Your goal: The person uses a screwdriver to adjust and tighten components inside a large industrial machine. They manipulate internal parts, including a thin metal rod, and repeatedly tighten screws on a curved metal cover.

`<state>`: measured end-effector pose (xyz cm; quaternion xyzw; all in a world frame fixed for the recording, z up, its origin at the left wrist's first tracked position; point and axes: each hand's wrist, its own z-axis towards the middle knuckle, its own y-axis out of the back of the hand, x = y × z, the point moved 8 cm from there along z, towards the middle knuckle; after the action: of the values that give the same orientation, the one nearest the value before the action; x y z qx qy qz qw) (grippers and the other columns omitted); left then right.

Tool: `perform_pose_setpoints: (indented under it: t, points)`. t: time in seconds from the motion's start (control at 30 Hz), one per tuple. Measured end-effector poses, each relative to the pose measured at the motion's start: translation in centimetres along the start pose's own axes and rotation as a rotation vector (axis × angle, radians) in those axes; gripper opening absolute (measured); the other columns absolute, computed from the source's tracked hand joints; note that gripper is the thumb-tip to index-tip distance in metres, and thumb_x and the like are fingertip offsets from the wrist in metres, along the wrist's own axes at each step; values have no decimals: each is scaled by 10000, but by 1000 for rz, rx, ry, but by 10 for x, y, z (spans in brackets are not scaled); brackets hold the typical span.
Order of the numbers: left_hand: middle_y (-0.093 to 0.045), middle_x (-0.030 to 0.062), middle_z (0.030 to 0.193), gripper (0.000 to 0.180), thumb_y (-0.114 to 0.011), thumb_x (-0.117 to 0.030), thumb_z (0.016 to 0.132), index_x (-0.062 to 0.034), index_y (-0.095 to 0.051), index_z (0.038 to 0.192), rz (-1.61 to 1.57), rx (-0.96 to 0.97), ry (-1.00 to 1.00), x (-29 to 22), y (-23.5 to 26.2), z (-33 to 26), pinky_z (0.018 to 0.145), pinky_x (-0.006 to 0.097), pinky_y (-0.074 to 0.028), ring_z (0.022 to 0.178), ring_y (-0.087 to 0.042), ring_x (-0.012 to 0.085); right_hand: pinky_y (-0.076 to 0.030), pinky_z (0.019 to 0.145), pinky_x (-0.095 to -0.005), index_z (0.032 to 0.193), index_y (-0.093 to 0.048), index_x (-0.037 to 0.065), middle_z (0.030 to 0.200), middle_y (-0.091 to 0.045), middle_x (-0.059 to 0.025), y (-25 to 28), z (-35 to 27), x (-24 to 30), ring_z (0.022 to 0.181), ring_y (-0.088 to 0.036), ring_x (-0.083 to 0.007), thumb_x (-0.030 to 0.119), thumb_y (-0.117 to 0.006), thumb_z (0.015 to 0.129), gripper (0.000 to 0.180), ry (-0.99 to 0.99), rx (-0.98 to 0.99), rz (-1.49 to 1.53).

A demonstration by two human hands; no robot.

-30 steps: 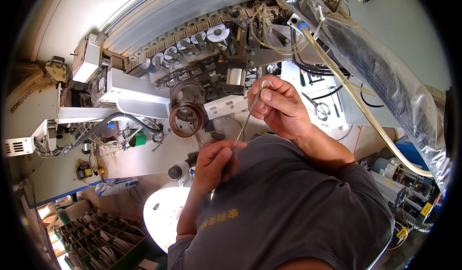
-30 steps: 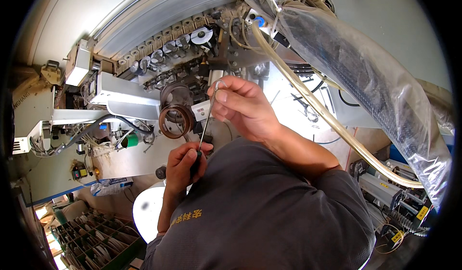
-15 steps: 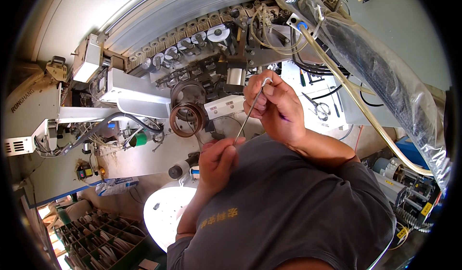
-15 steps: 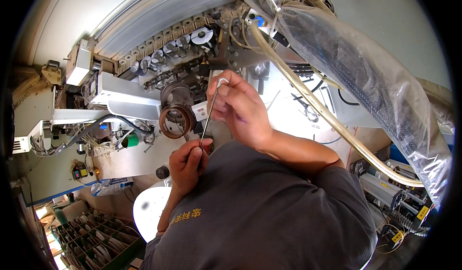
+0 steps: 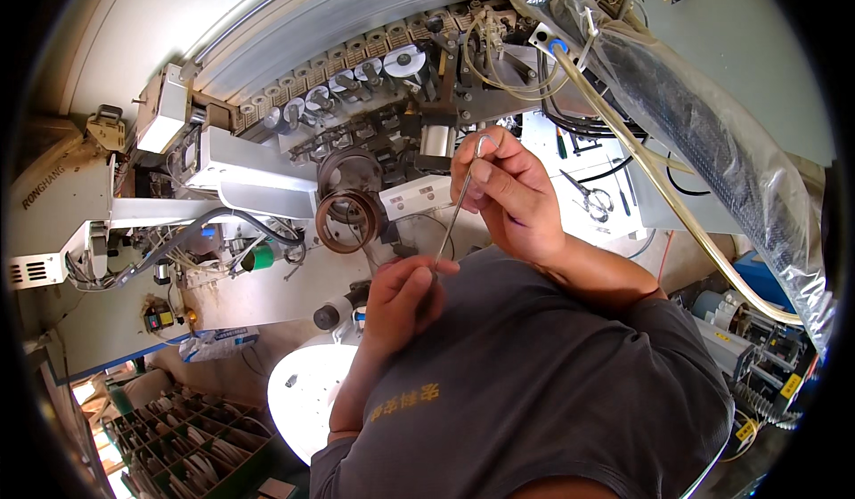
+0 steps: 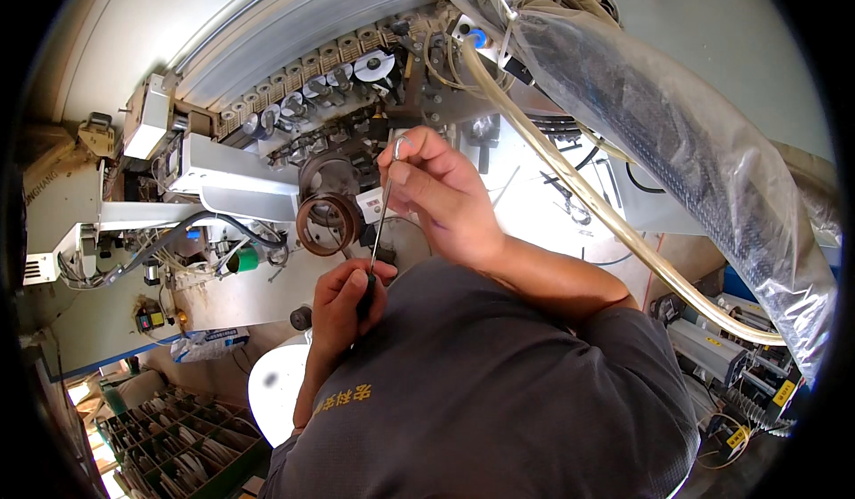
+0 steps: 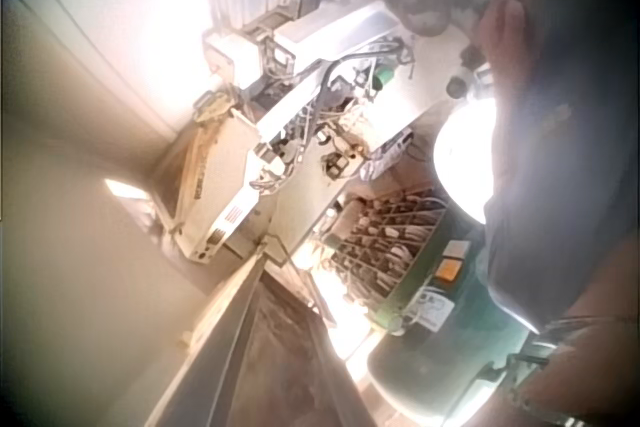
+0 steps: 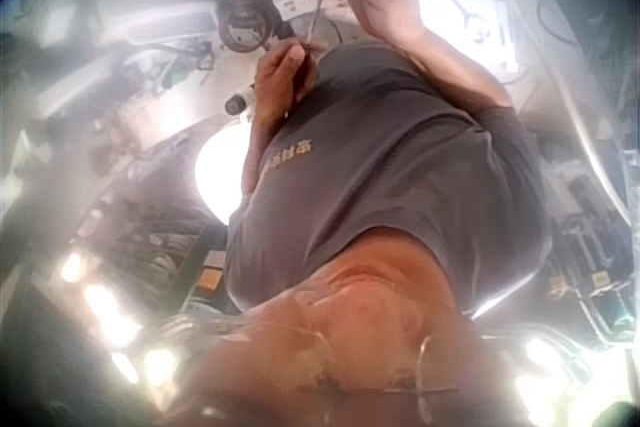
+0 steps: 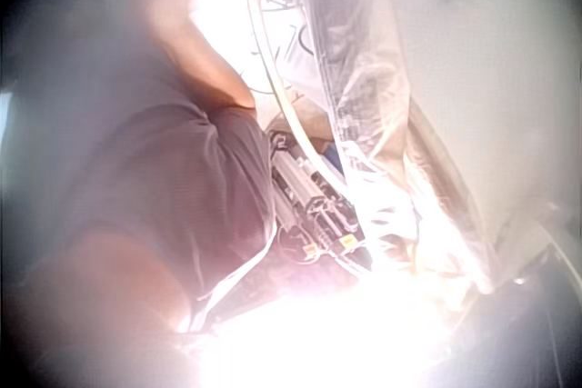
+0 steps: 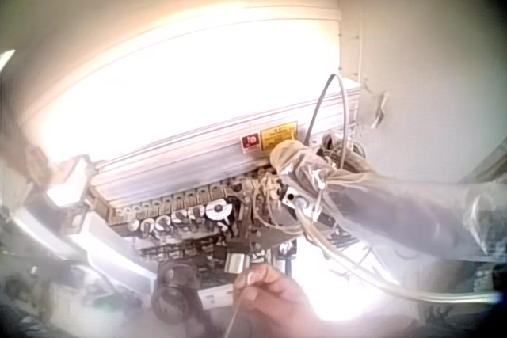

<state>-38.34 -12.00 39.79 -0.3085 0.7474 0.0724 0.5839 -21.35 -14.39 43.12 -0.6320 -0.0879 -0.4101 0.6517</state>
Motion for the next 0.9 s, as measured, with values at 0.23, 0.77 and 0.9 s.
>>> perform_pose_setpoints:
  t: [0.23, 0.77, 0.9]
  points:
    - [-492, -5, 539, 344, -459, -254, 1066, 21, -659, 1118, 1, 42, -57, 4, -2, 0, 408, 214, -281, 401, -393, 54, -330, 605, -267, 1043, -523, 65, 819, -495, -40, 1, 2, 4, 656, -398, -116, 112, -523, 1011, 57, 63, -47, -1]
    - [-555, -7, 620, 217, -508, -120, 1012, 2, -661, 1104, 387, -183, -277, -2, 7, -3, 502, 223, -348, 487, -449, 58, -327, 593, -266, 1023, -491, 74, 833, -508, -37, 7, 4, -1, 643, -392, -105, 118, -522, 1016, 54, 23, -109, 6]
    - [-584, 7, 682, 234, -495, -133, 1034, 15, -647, 1134, 407, -197, -324, -8, 4, -3, 470, 207, -326, 508, -436, 43, -321, 601, -248, 1015, -500, 101, 891, -567, -13, 5, 4, -6, 654, -387, -58, 33, -522, 989, 76, 13, -122, 81]
